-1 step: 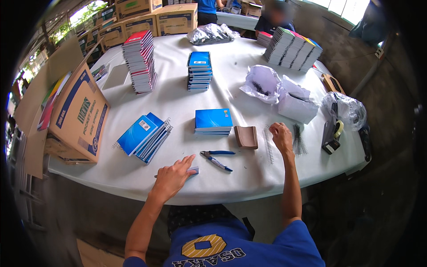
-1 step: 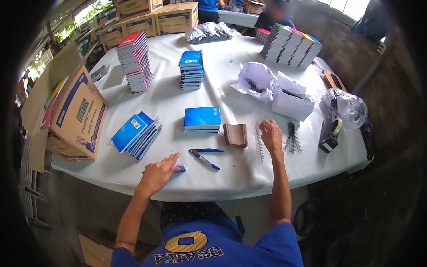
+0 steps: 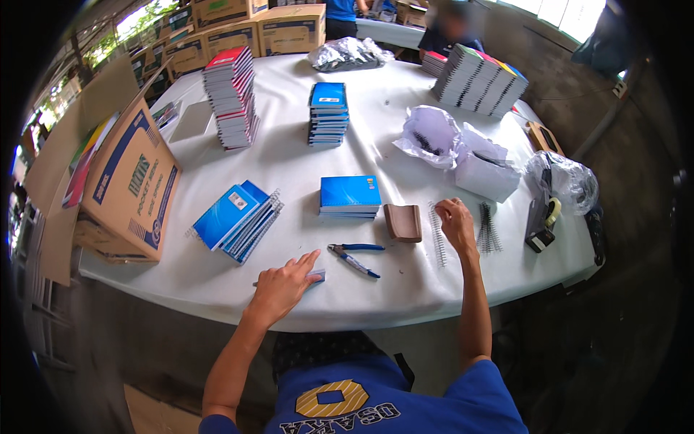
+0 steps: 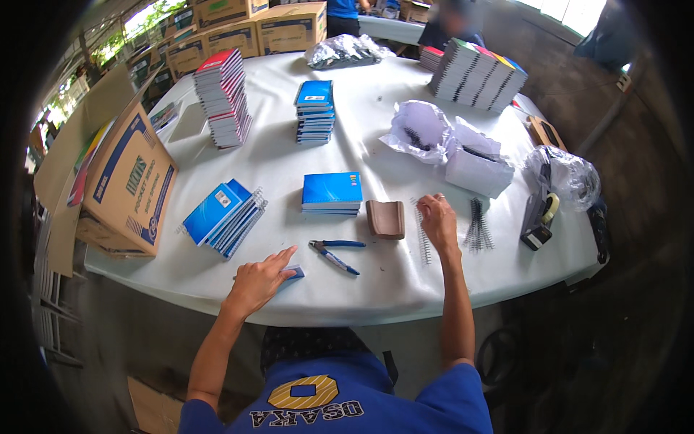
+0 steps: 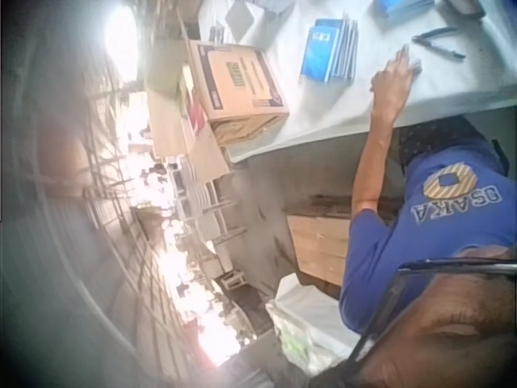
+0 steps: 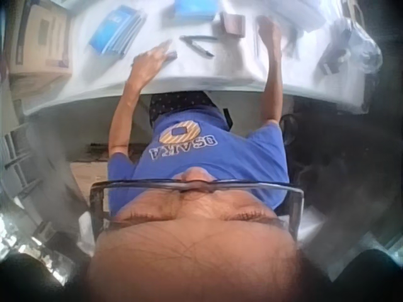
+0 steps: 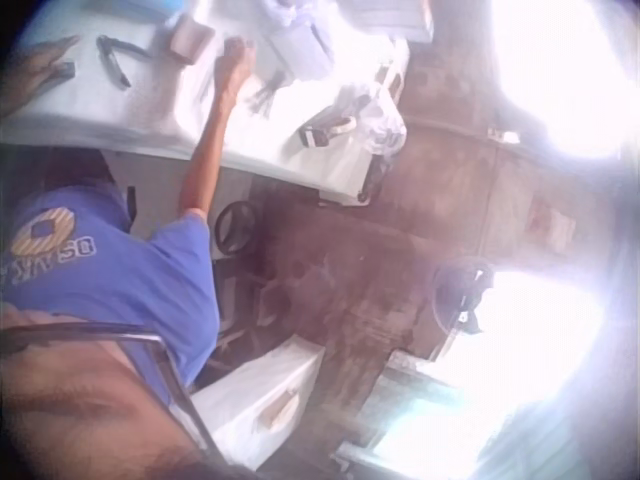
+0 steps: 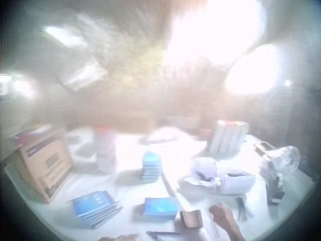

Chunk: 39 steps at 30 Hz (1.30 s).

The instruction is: The person inserts a spiral binding through the holes of several notebooks by hand and uses pliers to trim the wire.

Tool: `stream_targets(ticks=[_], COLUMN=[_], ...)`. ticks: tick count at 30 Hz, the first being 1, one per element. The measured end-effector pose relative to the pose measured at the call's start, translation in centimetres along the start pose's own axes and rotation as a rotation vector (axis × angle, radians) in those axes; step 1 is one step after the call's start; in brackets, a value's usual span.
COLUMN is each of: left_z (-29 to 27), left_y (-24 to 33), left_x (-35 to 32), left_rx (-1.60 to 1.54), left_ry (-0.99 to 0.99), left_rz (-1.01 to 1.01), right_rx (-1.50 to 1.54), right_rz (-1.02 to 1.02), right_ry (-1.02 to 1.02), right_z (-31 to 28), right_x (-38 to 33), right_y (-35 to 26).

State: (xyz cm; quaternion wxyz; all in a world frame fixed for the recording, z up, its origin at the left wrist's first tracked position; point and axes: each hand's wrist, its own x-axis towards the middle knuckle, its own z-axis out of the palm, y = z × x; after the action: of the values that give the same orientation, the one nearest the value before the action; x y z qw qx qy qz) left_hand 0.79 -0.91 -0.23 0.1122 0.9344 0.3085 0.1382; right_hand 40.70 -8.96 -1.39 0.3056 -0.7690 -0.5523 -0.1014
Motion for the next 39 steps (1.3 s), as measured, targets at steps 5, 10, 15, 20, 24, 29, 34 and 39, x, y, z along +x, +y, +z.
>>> stream_targets(ticks=[5, 10, 15, 20, 24, 29, 34, 39], left_z=[-0.1, -0.3, -0.5, 0.1, 0.4, 0.2, 0.5, 0.2], left_y=[0.2, 0.5, 0.3, -0.1, -0.2, -0.1, -0.3, 0.0], left_x=[-0.3, -0.4, -0.3, -0.4, -0.4, -0.1, -0.1, 0.0], left_rx=[0.038, 0.048, -0.025, 0.006, 0.03, 0.05, 0.068, 0.061], left_ry=[-0.124, -0.056, -0.099, -0.099, -0.056, -0.068, -0.047, -0.082], left_rz=[-0.129, -0.082, -0.117, -0.12, -0.118, -0.138, -0.125, -0.149], right_rx=[0.698, 0.782, 0.814, 0.722, 0.683, 0.61, 0.654, 0.645], right_rz=[-0.288, -0.268, -0.385, -0.31, -0.37, -0.421, -0.487, -0.409], right_ry=[-0.443, -0.553, -0.586, -0.907, -0.745, -0.58, -0.361, -0.496], right_z=[1.6, 4.0, 4.3, 3.8, 2.8, 3.3, 4.8, 4.6], right_x=[-4.0, -4.7, -4.1, -3.2, -3.5, -4.1, -5.1, -5.3], right_y=[-15.2, -17.2, -17.1, -16.9, -17.9, -17.9, -17.4, -17.1])
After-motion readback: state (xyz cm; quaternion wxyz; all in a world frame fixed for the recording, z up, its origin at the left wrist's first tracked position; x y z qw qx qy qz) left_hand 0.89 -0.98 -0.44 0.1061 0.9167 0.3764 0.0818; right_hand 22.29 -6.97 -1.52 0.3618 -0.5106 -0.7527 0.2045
